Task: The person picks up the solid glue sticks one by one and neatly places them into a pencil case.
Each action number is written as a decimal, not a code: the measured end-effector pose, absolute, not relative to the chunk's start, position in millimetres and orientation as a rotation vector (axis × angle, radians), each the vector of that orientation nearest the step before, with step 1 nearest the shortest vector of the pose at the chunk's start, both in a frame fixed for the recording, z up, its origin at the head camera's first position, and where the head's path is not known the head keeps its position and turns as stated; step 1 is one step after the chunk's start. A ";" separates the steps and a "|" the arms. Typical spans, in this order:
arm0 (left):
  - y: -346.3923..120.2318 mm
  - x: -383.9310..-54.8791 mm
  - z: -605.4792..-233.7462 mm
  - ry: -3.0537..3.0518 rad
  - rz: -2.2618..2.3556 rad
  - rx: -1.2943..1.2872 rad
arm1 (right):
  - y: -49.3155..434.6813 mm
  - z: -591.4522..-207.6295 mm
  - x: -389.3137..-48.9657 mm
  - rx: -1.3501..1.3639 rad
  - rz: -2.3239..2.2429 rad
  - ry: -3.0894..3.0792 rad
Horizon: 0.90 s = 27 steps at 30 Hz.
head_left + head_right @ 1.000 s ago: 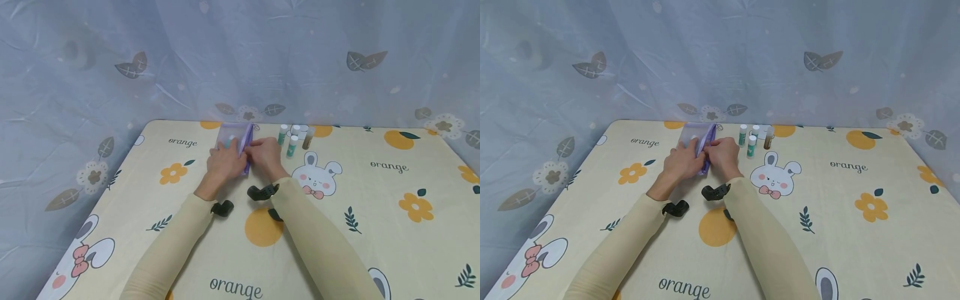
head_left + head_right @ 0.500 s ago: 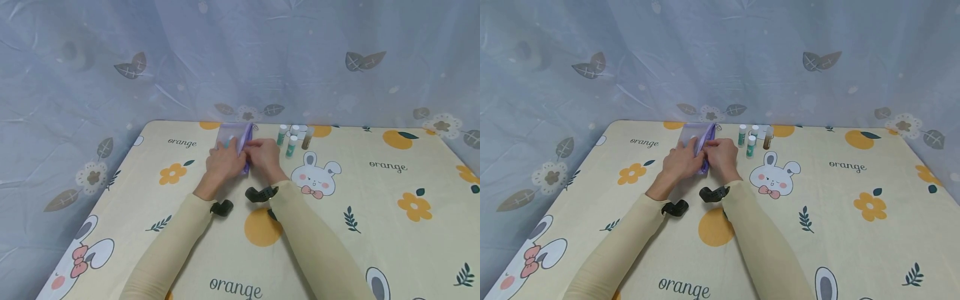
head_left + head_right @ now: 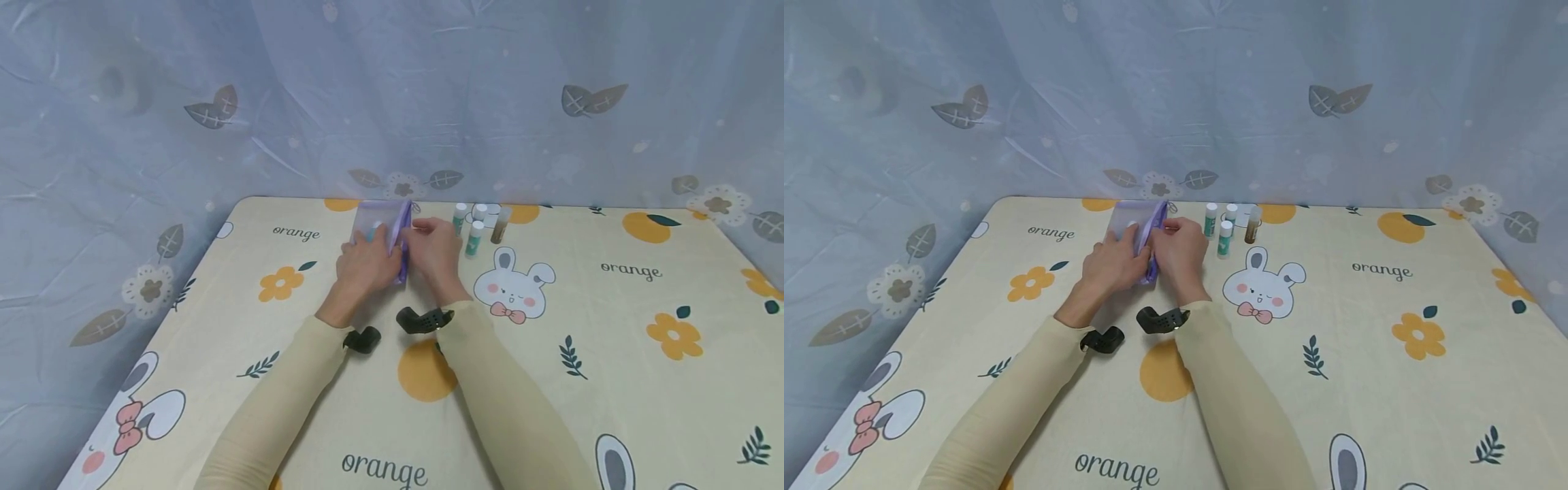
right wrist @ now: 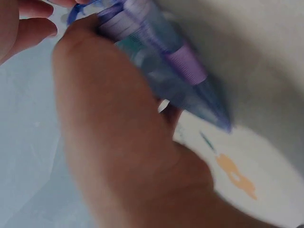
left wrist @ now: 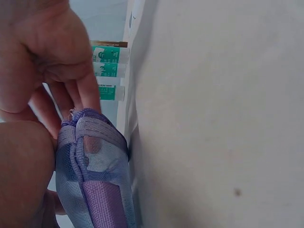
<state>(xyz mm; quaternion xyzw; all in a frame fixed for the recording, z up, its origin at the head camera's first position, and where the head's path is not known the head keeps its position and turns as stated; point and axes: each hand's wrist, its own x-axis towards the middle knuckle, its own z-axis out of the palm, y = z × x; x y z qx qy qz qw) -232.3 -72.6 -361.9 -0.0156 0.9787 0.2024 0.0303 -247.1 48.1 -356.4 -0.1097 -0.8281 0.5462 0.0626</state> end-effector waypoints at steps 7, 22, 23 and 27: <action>-72.7 -231.9 -362.9 3.010 0.611 -0.053 | 48.6 -338.4 -238.1 -0.312 1.684 -2.384; -71.5 -232.0 -361.7 3.017 0.595 -0.041 | 65.7 -328.1 -227.4 -0.100 1.595 -2.091; -71.5 -231.9 -361.7 3.015 0.595 -0.039 | 67.3 -328.5 -227.3 -0.094 1.589 -2.070; -71.5 -232.0 -362.5 3.005 0.595 -0.029 | 75.5 -329.1 -225.4 -0.102 1.569 -2.008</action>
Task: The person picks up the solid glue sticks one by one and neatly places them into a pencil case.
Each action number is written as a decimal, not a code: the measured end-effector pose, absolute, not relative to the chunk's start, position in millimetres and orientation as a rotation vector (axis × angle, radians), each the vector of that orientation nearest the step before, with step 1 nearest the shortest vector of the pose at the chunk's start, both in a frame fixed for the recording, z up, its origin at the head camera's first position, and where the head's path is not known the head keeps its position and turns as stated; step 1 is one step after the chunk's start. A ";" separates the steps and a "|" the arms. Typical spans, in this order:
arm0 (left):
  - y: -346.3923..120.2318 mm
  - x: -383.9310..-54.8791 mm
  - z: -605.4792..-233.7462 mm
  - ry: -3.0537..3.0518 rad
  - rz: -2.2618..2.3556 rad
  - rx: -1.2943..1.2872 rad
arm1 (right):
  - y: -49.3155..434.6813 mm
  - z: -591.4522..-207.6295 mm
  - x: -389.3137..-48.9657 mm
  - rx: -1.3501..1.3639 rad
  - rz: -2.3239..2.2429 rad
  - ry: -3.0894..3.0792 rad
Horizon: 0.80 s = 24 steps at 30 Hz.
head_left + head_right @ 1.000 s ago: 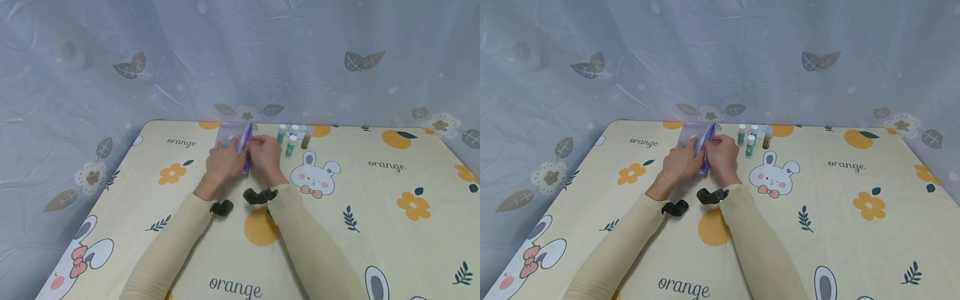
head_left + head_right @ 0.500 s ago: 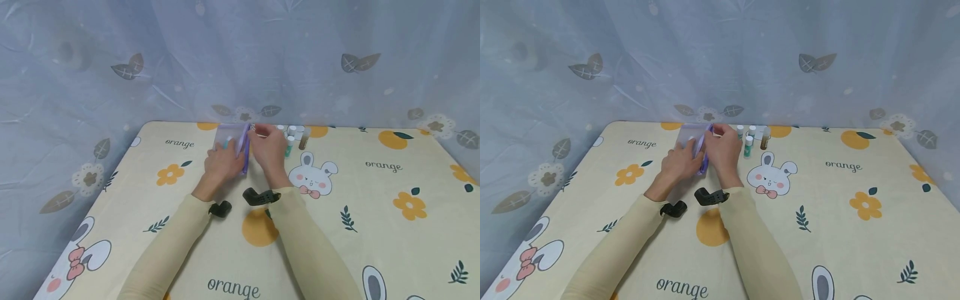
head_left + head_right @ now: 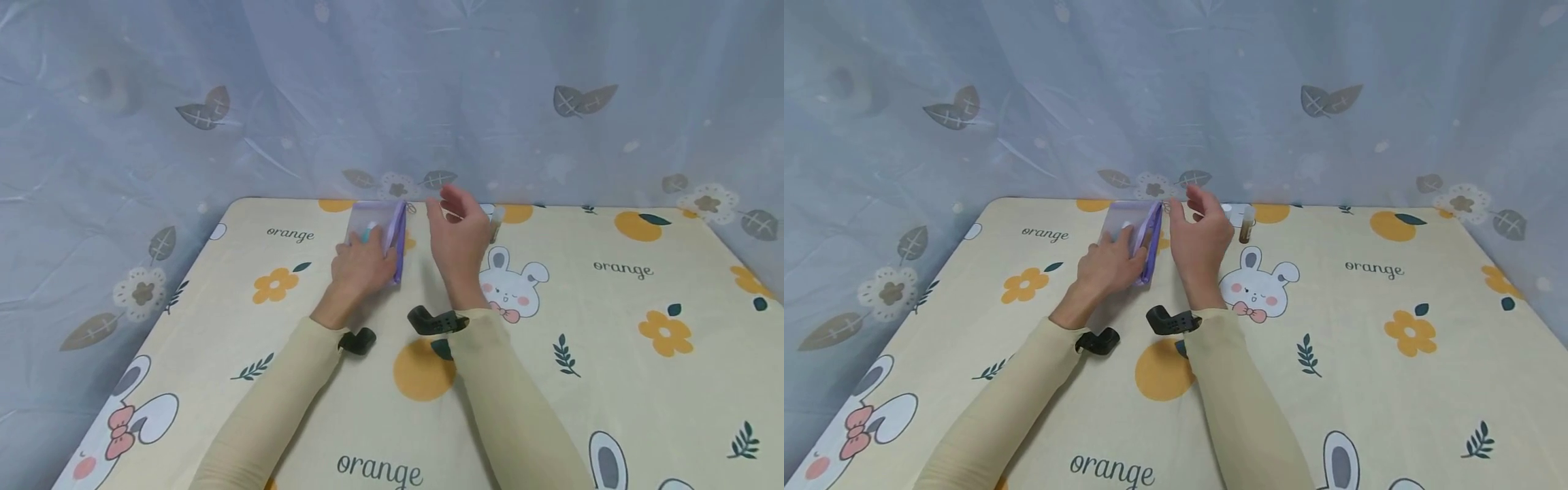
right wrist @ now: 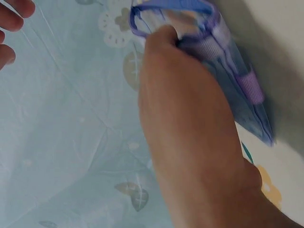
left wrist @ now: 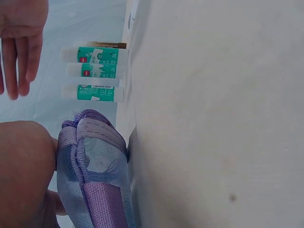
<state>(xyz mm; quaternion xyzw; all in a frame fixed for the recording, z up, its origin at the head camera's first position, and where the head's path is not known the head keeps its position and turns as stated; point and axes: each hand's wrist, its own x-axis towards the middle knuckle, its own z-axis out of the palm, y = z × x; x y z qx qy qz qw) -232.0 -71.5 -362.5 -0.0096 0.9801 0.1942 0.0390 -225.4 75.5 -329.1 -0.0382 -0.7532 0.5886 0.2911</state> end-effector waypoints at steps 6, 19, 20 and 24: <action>-72.2 -230.3 -361.7 3.004 0.600 -0.020 | 88.0 -331.8 -227.4 -0.195 1.547 -2.005; -73.6 -232.2 -363.5 3.013 0.599 -0.003 | 104.6 -341.8 -233.4 -0.287 1.596 -1.899; -73.5 -232.1 -363.5 3.014 0.601 -0.002 | 105.1 -342.4 -233.4 -0.298 1.601 -1.894; -73.5 -232.1 -363.6 3.014 0.607 -0.001 | 106.7 -344.1 -234.2 -0.324 1.601 -1.875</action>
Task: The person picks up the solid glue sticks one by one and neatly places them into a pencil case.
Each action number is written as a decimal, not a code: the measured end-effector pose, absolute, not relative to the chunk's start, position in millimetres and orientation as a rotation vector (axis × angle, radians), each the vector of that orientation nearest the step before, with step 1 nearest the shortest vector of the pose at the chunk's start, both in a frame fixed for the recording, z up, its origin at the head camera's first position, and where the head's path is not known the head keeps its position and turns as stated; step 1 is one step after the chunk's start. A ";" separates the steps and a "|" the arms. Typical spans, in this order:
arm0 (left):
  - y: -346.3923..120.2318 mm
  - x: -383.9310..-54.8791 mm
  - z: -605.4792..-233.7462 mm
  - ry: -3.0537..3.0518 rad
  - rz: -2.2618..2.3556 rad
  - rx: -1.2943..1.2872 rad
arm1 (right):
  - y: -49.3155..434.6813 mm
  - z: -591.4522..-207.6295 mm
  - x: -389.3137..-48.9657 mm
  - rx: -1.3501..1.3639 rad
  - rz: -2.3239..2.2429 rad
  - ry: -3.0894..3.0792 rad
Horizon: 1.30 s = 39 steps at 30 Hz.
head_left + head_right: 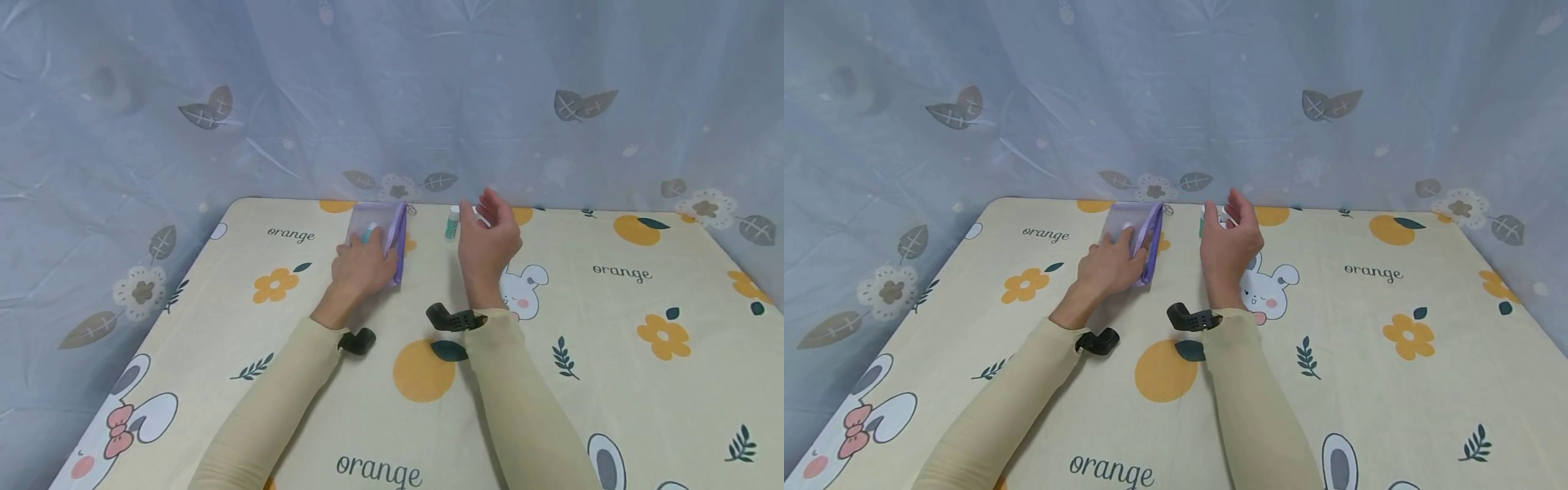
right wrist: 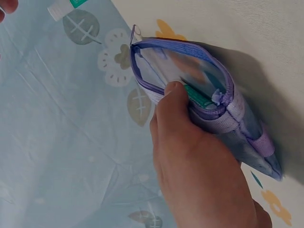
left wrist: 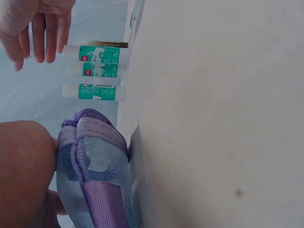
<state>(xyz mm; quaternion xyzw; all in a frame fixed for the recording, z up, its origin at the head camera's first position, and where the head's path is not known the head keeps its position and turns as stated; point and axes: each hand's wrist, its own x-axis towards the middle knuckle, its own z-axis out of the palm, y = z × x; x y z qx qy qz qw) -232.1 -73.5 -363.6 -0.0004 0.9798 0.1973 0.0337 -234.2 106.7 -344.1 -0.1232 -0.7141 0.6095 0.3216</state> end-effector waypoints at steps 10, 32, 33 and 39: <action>-74.2 -231.6 -363.2 3.010 0.610 -0.001 | 109.3 -348.1 -236.9 -0.399 1.609 -1.884; -74.5 -231.7 -365.2 3.016 0.609 0.012 | 112.0 -361.8 -239.2 -0.663 1.621 -2.059; -74.5 -231.5 -364.9 3.017 0.609 0.013 | 112.3 -361.9 -239.3 -0.662 1.627 -2.061; -74.0 -231.1 -363.5 3.015 0.613 0.008 | 113.6 -361.9 -239.4 -0.677 1.625 -2.106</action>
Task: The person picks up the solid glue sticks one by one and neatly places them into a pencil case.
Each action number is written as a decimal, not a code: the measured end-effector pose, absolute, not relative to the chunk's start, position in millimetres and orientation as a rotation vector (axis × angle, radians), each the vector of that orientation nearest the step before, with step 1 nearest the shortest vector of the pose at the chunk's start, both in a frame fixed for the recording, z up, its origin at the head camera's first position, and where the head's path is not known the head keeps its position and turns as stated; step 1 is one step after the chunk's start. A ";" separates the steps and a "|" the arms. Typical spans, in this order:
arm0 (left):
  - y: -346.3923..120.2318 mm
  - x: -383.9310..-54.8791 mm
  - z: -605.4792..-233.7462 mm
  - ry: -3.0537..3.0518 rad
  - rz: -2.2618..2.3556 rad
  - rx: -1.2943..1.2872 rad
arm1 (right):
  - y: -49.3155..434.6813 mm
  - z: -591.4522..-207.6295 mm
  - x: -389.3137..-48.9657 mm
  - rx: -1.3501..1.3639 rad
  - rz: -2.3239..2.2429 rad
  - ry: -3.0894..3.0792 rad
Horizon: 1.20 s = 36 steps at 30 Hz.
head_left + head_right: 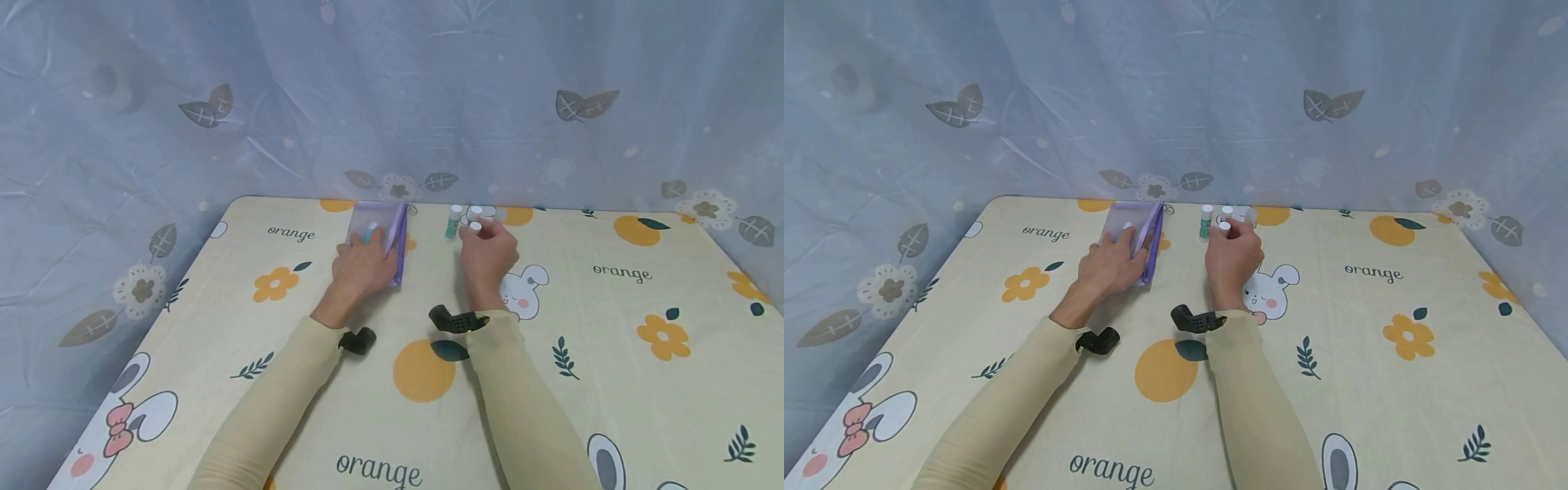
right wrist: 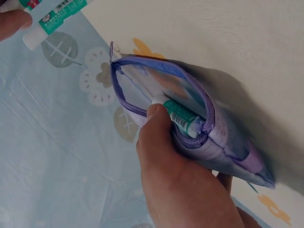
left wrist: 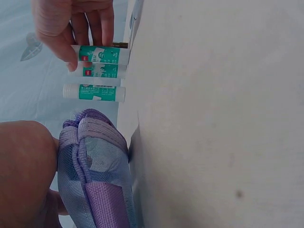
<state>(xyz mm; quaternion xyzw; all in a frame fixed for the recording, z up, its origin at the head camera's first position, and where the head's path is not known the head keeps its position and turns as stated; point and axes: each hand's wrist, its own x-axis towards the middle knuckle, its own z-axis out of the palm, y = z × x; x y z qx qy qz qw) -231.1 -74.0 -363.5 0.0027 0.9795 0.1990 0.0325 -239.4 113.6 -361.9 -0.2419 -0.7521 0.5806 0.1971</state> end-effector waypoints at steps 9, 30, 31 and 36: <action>-73.6 -231.5 -363.1 3.011 0.601 -0.002 | 112.8 -362.7 -238.5 -0.727 1.664 -2.180; -73.3 -231.6 -363.3 3.015 0.607 0.001 | 112.3 -365.7 -236.6 -0.756 1.725 -2.215; -73.4 -231.7 -363.4 3.015 0.607 0.002 | 112.3 -365.4 -236.4 -0.756 1.727 -2.216; -73.5 -230.8 -363.2 3.018 0.603 0.004 | 111.8 -363.7 -236.1 -0.743 1.721 -2.221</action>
